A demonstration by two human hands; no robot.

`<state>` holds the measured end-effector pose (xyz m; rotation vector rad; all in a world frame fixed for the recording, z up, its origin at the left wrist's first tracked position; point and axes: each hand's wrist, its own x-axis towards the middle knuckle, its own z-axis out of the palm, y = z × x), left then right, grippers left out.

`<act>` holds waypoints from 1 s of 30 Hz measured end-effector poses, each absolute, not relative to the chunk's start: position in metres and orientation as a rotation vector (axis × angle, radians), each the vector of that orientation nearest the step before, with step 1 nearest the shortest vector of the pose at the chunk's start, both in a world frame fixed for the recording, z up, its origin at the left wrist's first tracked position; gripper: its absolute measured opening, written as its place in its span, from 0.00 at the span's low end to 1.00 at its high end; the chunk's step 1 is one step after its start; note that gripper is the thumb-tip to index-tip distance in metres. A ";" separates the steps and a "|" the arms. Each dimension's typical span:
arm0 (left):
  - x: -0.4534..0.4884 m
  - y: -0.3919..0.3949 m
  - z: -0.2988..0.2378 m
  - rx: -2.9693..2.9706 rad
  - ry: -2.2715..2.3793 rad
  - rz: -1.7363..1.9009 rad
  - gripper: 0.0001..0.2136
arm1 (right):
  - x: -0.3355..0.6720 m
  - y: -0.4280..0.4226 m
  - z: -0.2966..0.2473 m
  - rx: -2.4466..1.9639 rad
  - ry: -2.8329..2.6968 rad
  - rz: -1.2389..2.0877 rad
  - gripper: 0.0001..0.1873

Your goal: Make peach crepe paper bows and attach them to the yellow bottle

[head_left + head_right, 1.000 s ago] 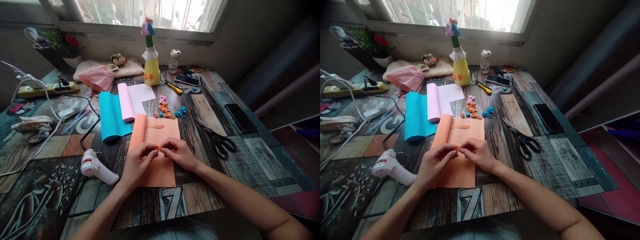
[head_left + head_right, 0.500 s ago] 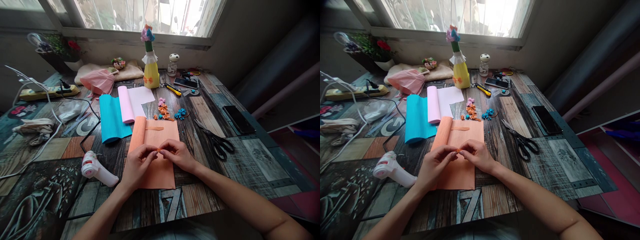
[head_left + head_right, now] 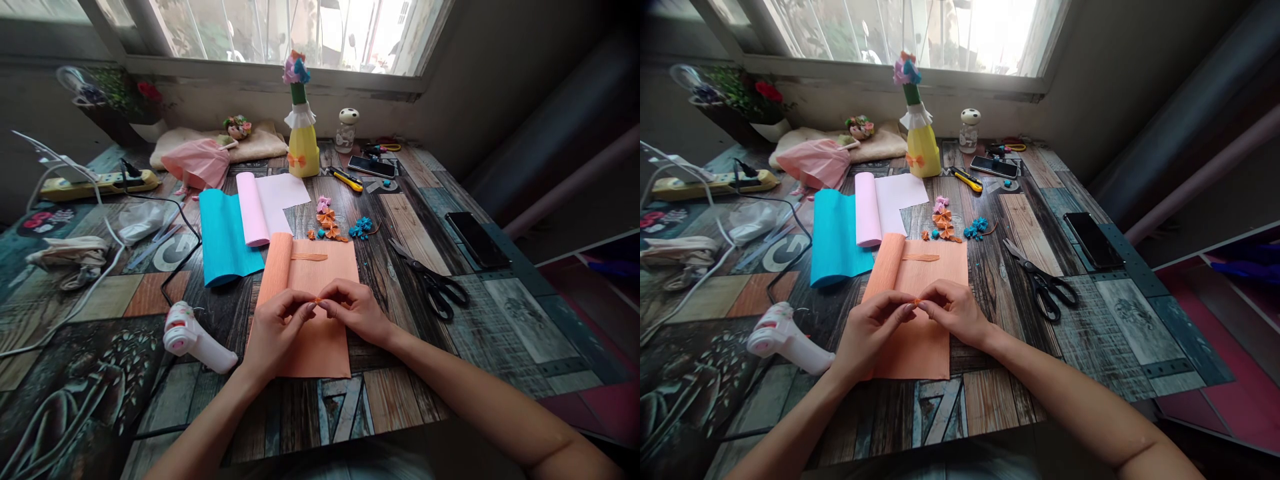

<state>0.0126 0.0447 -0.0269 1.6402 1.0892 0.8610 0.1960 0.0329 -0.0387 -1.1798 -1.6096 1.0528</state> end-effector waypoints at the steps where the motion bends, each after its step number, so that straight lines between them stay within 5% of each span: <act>1: 0.013 0.045 -0.027 1.642 1.089 0.863 0.08 | 0.196 0.033 -0.039 -1.179 -1.610 1.053 0.11; 30: 0.011 0.045 -0.032 1.663 1.067 0.885 0.06 | 0.195 0.031 -0.043 -1.135 -1.531 1.104 0.09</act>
